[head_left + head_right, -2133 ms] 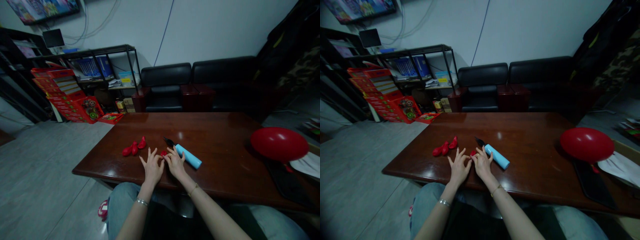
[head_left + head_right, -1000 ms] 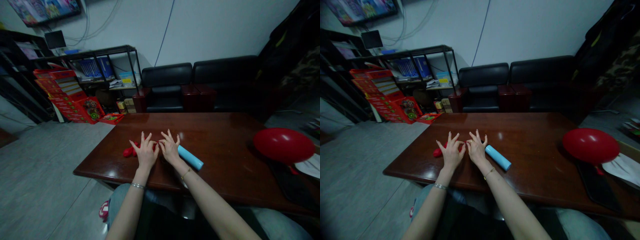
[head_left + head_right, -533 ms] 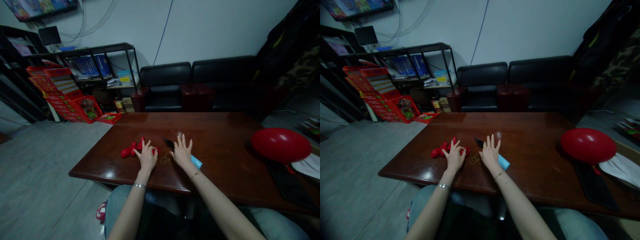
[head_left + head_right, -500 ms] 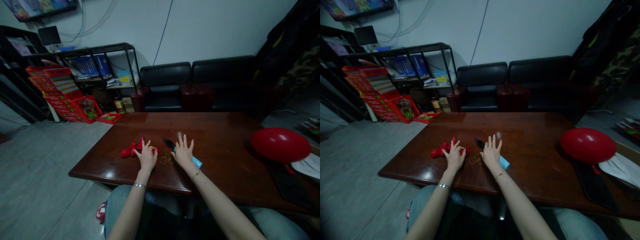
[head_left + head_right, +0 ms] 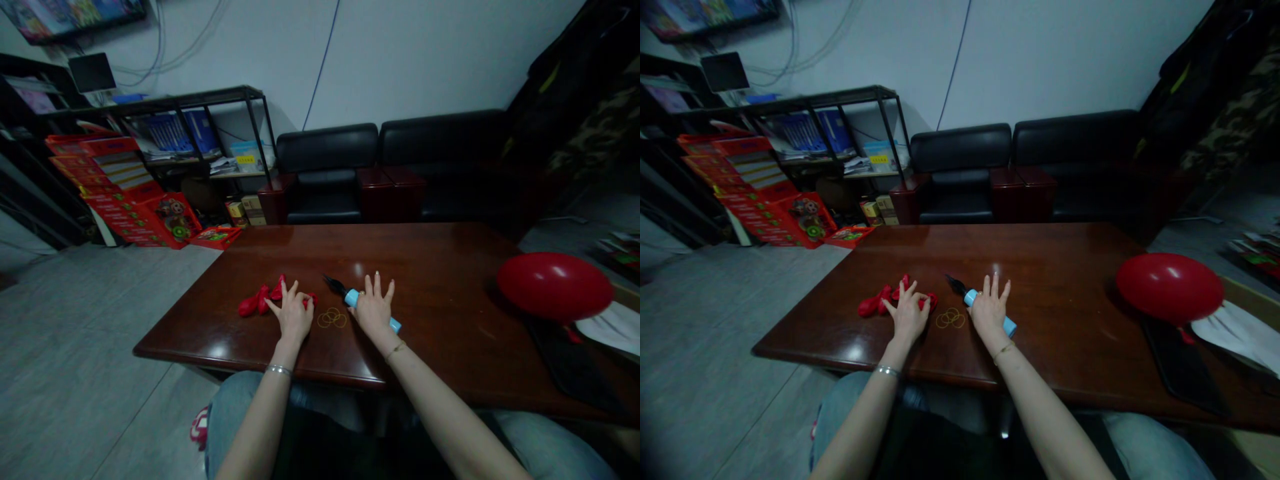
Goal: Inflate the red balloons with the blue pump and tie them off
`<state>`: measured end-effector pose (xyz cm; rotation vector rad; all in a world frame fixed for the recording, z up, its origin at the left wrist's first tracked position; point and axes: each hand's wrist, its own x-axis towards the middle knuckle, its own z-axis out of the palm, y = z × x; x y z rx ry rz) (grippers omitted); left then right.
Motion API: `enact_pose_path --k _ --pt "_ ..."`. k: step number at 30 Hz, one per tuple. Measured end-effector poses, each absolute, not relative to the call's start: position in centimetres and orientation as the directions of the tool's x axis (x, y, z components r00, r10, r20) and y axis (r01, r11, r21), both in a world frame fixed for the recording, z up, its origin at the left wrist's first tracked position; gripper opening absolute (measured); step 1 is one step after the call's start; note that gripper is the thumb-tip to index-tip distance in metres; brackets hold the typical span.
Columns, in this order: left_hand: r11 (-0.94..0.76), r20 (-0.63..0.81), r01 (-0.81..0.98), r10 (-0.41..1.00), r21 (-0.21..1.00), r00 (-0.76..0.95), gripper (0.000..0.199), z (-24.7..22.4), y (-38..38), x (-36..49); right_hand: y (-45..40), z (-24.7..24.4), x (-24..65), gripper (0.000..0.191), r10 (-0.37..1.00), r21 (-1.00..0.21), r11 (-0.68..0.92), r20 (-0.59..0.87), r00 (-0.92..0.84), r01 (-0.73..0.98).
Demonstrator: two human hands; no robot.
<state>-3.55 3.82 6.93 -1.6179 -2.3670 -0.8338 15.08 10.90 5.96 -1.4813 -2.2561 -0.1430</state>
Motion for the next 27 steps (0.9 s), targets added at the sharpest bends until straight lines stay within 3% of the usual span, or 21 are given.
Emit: enact_pose_path --k 11,17,27 --pt "0.271 0.420 0.902 0.814 0.337 -0.401 0.012 7.2 3.6 -3.0 9.7 6.8 16.2 0.023 0.792 -0.082 0.500 0.445 -0.418 0.862" --pt "0.297 0.411 0.890 0.805 0.346 -0.428 0.014 7.3 3.6 -3.4 6.8 8.2 18.8 0.023 0.735 -0.071 0.599 0.443 -0.513 0.797" --pt "0.307 0.413 0.887 0.799 0.345 -0.437 0.017 7.2 3.9 -2.3 4.6 8.0 20.6 0.024 0.726 -0.018 0.610 0.412 -0.550 0.792"
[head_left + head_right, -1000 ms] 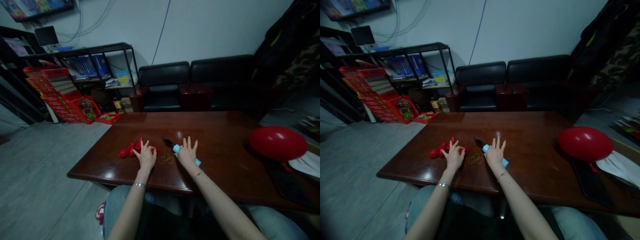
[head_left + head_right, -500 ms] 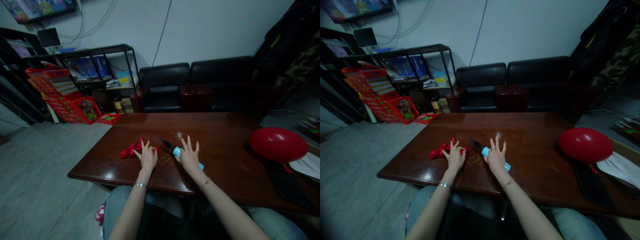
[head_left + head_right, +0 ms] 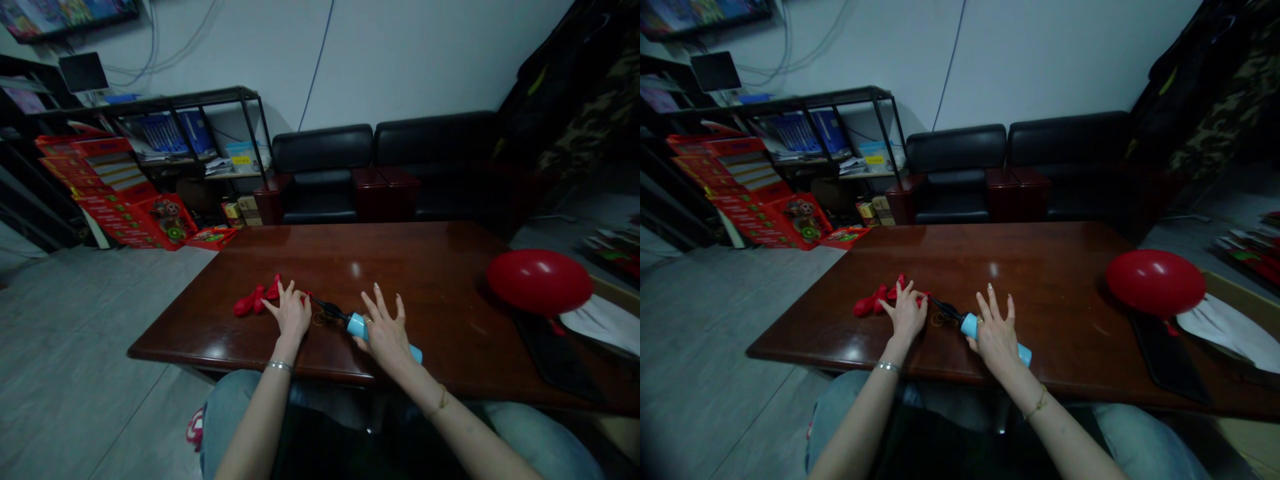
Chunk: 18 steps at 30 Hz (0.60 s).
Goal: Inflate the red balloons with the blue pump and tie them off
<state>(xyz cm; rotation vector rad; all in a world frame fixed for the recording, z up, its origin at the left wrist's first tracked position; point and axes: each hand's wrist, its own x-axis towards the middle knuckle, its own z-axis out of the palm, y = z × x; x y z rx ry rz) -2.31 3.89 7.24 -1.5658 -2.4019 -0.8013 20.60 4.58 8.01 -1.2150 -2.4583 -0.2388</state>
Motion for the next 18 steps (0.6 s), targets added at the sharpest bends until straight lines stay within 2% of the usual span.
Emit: enact_pose_path --k 11,18 --pt "0.209 0.542 0.966 0.800 0.152 -0.258 0.010 6.6 3.3 -1.5 4.7 7.3 20.0 0.028 0.730 0.042 0.576 0.423 -0.537 0.816" --pt "0.082 0.550 0.985 0.821 0.149 -0.152 0.010 6.6 3.0 -1.3 4.6 7.4 19.8 0.030 0.756 0.028 0.565 0.383 -0.531 0.825"
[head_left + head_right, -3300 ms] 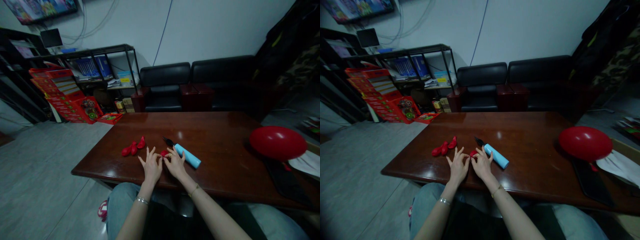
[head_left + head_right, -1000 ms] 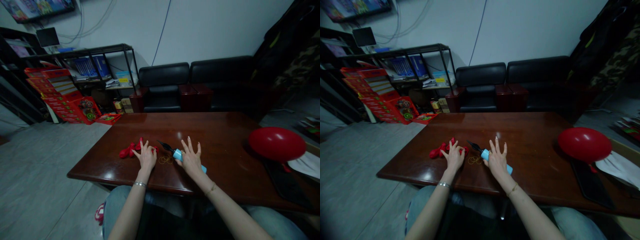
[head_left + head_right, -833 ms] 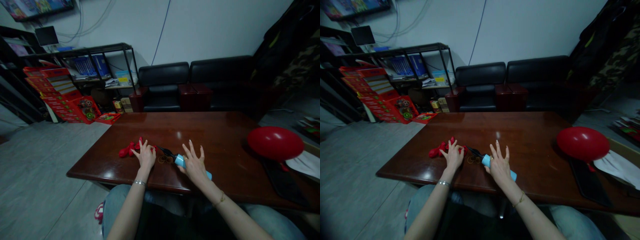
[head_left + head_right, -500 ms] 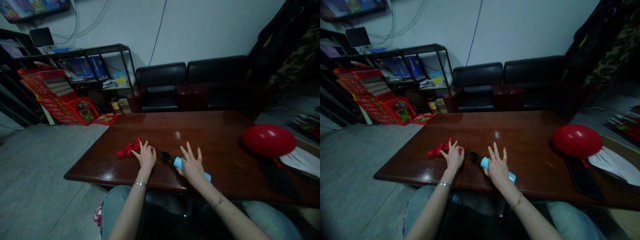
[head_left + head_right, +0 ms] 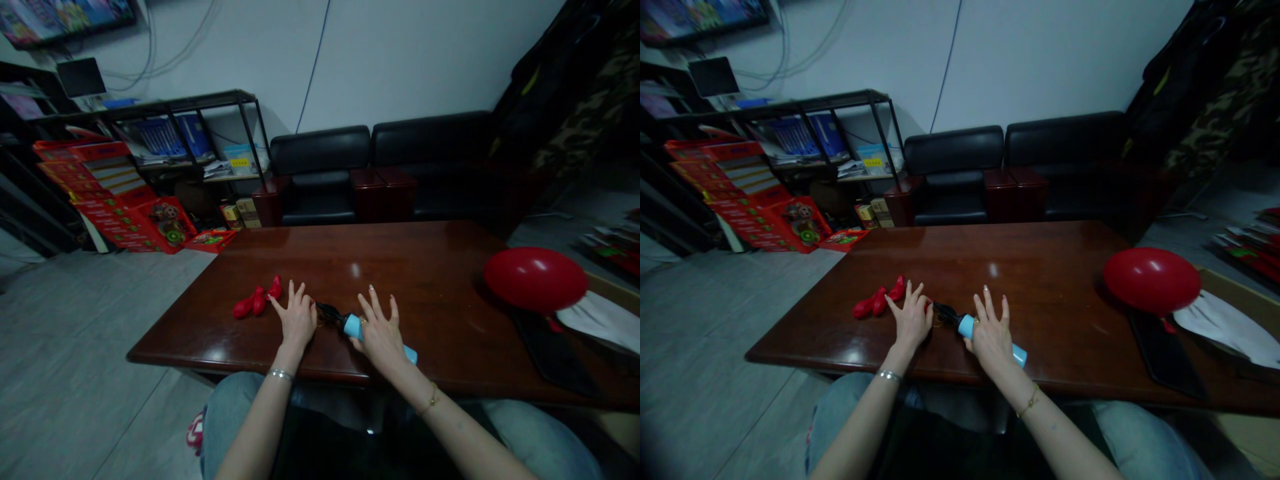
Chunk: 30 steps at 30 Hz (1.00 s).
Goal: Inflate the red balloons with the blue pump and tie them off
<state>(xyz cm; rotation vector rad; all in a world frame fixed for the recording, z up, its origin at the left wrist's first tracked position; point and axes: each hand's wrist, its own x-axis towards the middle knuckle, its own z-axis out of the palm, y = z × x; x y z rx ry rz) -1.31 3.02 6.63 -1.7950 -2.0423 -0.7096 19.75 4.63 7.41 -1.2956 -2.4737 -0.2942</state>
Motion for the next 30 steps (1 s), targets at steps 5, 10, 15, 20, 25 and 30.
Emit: enact_pose_path --k 5,10,15,20,25,30 --pt "0.025 0.556 0.985 0.823 0.173 -0.118 0.010 6.8 2.7 -2.0 4.5 7.4 19.7 0.031 0.747 0.030 0.572 0.394 -0.536 0.820" --pt "-0.045 0.540 0.987 0.840 0.151 -0.044 0.010 7.3 2.2 -2.8 4.7 7.4 19.9 0.032 0.737 0.020 0.579 0.413 -0.534 0.815" --pt "-0.074 0.498 0.988 0.867 0.135 -0.003 0.009 7.7 2.3 -4.1 4.7 7.2 20.0 0.031 0.712 0.039 0.597 0.435 -0.552 0.801" --pt "-0.096 0.469 0.989 0.883 0.116 0.031 0.012 8.1 2.8 -5.1 4.6 7.1 20.0 0.033 0.688 0.062 0.612 0.449 -0.570 0.788" --pt "-0.138 0.441 0.990 0.891 0.033 0.110 0.013 8.4 3.0 -5.8 4.6 6.9 20.1 0.033 0.679 0.059 0.625 0.450 -0.580 0.778" --pt "-0.241 0.377 0.970 0.900 0.012 0.219 0.013 8.3 3.1 -6.2 4.7 6.8 20.2 0.034 0.668 0.062 0.641 0.446 -0.596 0.765"
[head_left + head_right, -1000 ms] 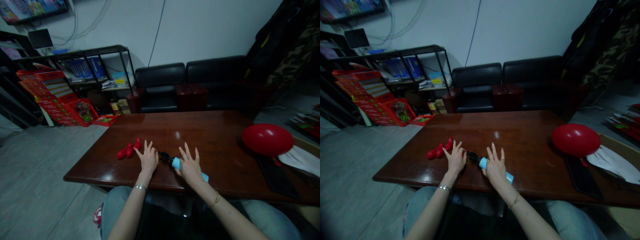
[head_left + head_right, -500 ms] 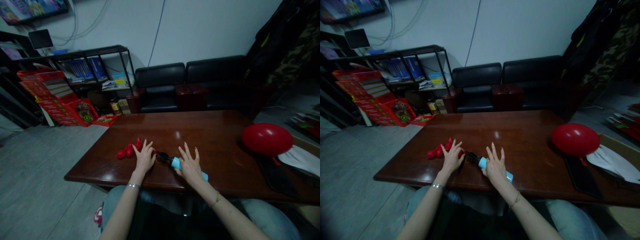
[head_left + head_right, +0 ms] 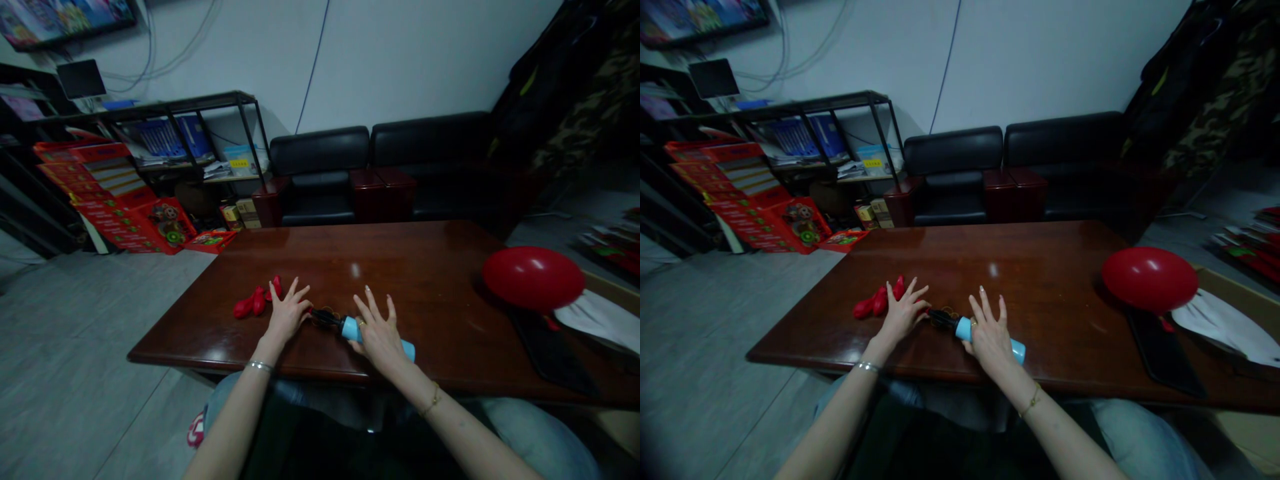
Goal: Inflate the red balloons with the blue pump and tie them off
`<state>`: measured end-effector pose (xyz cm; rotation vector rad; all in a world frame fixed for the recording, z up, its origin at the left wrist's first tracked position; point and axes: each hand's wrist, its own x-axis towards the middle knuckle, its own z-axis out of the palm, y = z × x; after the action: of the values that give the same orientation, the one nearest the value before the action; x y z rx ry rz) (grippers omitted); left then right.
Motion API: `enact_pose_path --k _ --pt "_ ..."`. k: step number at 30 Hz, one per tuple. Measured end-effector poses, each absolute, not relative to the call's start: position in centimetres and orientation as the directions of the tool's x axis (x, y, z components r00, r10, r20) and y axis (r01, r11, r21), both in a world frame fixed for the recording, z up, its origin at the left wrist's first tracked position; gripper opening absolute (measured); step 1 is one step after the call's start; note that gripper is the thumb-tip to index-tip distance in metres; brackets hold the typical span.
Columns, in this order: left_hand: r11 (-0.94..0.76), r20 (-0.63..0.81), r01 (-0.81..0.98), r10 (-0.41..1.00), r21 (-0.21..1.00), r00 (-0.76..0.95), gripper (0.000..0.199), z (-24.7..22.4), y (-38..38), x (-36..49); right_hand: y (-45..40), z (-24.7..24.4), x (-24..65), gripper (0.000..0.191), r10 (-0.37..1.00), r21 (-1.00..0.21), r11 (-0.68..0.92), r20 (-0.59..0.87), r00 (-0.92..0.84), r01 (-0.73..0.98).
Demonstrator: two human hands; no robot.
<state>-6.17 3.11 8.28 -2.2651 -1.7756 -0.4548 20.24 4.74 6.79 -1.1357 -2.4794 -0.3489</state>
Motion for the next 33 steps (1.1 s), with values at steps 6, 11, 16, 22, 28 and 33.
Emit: enact_pose_path --k 6,11,16,22,28,33 --pt "-0.282 0.346 0.958 0.905 0.053 0.247 0.017 8.3 2.9 -6.1 4.7 7.0 20.5 0.032 0.671 0.063 0.651 0.416 -0.613 0.756" --pt "-0.303 0.326 0.949 0.909 0.084 0.261 0.019 8.5 2.7 -5.9 4.7 7.1 20.6 0.033 0.671 0.083 0.651 0.403 -0.623 0.755" --pt "-0.333 0.309 0.938 0.906 0.099 0.289 0.020 8.8 2.7 -5.6 4.8 7.2 20.5 0.035 0.676 0.095 0.649 0.383 -0.629 0.755" --pt "-0.357 0.286 0.918 0.910 0.169 0.301 0.024 8.7 2.4 -5.4 4.8 7.2 20.6 0.038 0.659 0.089 0.665 0.398 -0.638 0.742" --pt "-0.305 0.270 0.936 0.929 0.174 0.253 0.042 8.4 2.2 -6.5 4.8 7.5 21.1 0.038 0.675 0.059 0.661 0.388 -0.627 0.748" --pt "-0.292 0.282 0.949 0.926 0.119 0.250 0.028 8.3 2.4 -6.6 4.8 7.4 21.0 0.038 0.665 0.062 0.669 0.396 -0.633 0.741"
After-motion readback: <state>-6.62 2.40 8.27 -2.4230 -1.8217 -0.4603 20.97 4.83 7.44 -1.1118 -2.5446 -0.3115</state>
